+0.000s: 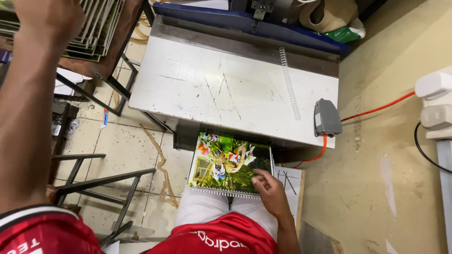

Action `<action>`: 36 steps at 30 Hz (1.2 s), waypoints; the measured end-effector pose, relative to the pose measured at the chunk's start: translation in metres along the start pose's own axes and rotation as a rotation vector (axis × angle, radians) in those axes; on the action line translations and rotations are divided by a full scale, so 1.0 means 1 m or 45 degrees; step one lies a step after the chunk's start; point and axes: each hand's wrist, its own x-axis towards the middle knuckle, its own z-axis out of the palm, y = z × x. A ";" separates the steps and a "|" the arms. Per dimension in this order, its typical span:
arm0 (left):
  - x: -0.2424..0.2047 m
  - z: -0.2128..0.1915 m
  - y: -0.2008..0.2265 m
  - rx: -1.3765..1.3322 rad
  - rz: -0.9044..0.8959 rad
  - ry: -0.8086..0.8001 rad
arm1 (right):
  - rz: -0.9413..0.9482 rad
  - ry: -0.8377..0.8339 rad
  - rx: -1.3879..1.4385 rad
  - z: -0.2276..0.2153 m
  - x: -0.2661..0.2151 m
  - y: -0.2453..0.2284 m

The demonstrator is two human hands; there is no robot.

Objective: The person sits on the floor and assembles spiral-bound calendars by hand. They pick up a printed calendar cover, align it with a stack of pages, and thread a metal spiral binding through the punched holes to secure the assembly.

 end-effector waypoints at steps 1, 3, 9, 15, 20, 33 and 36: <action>0.004 -0.002 0.009 0.025 0.008 -0.001 | -0.077 -0.046 0.141 0.001 0.004 0.001; -0.015 -0.059 0.052 -0.053 0.096 0.194 | -0.270 -0.158 0.406 0.006 0.025 -0.014; -0.118 -0.153 0.223 -0.884 0.638 0.633 | -0.449 -0.306 1.481 0.016 0.068 -0.096; -0.247 -0.155 0.322 -1.421 0.810 0.145 | -0.040 0.225 1.753 0.034 0.131 0.026; -0.228 -0.235 0.276 -1.746 0.116 -1.051 | -0.109 0.348 1.669 0.030 0.089 -0.006; -0.355 -0.163 0.297 -3.048 -2.290 -0.345 | -0.384 -1.223 1.017 0.082 -0.084 -0.091; -0.364 -0.162 0.313 -3.026 -2.359 -0.383 | -0.305 -1.044 0.899 0.084 -0.083 -0.096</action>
